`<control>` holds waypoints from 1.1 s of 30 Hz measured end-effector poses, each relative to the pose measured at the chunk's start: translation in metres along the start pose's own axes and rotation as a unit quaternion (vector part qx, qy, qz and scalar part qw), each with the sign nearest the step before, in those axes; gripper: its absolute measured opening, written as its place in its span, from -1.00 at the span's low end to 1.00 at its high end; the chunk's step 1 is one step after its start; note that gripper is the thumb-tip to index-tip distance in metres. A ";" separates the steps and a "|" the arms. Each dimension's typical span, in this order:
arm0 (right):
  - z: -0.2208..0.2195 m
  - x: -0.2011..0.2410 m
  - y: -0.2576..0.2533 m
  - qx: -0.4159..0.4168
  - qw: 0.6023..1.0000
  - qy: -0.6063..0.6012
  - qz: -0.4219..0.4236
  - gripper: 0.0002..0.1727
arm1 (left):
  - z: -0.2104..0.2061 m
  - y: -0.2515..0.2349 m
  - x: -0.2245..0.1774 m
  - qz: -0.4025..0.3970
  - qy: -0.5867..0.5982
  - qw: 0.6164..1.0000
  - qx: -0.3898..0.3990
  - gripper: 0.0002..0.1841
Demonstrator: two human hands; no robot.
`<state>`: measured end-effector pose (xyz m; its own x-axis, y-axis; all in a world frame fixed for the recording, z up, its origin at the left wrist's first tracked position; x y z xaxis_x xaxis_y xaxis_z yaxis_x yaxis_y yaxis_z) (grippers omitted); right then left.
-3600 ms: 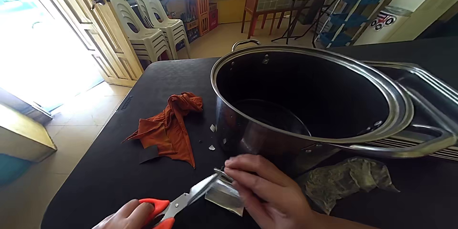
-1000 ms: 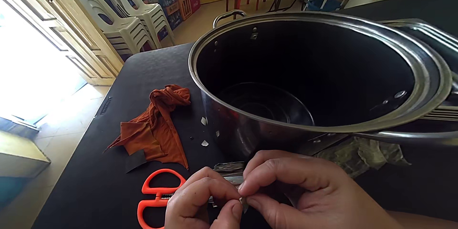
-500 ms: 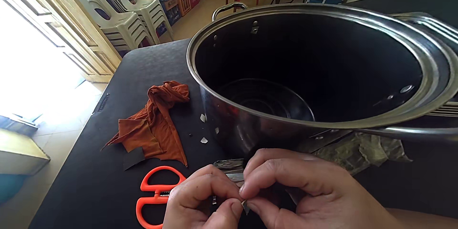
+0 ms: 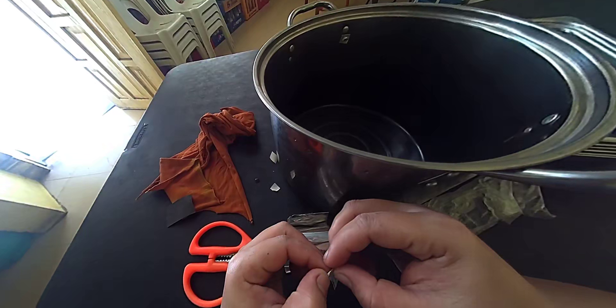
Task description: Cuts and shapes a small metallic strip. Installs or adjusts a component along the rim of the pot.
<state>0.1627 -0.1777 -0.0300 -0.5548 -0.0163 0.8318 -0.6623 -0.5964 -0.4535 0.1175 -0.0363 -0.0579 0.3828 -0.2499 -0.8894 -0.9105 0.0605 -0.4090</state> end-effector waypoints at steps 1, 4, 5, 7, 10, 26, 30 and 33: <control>0.000 0.000 0.000 0.001 1.000 0.002 0.000 -0.94 | 0.000 0.000 0.000 0.001 -0.003 1.000 0.001 -0.89; 0.000 0.000 0.000 0.001 1.000 0.011 0.001 -0.94 | 0.000 0.000 0.000 0.004 -0.011 1.000 0.001 -0.89; 0.000 0.001 0.000 0.000 1.000 0.014 0.002 -0.94 | 0.000 0.000 0.000 0.004 -0.011 1.000 0.001 -0.90; 0.000 0.001 0.000 -0.003 1.000 0.019 0.003 -0.94 | 0.001 -0.001 0.000 0.004 -0.011 1.000 0.001 -0.90; 0.000 0.001 0.000 -0.004 1.000 0.022 0.005 -0.94 | 0.001 -0.001 0.002 0.008 0.002 1.000 0.003 -0.90; 0.002 0.002 0.000 -0.007 1.000 0.006 0.014 -0.92 | 0.001 -0.004 0.011 0.048 0.107 0.993 0.030 -0.90; 0.002 0.002 0.001 -0.005 1.000 0.007 0.014 -0.93 | 0.001 -0.004 0.012 0.048 0.109 0.992 0.033 -0.91; 0.002 0.002 0.001 -0.007 1.000 0.009 0.014 -0.93 | 0.001 -0.004 0.012 0.046 0.104 0.993 0.031 -0.91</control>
<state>0.1622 -0.1797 -0.0285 -0.5822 -0.0179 0.8129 -0.6530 -0.5853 -0.4806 0.1255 -0.0382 -0.0669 0.2523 -0.4338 -0.8650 -0.9263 0.1503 -0.3455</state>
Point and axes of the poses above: each hand's wrist, its own y-axis away from the middle knuckle, its own z-axis out of the back of the hand, x = y × z, the point moved 8 cm from there along -y, towards the middle knuckle, and after that the axes turned 9 degrees about y, right-handed, at the moved point
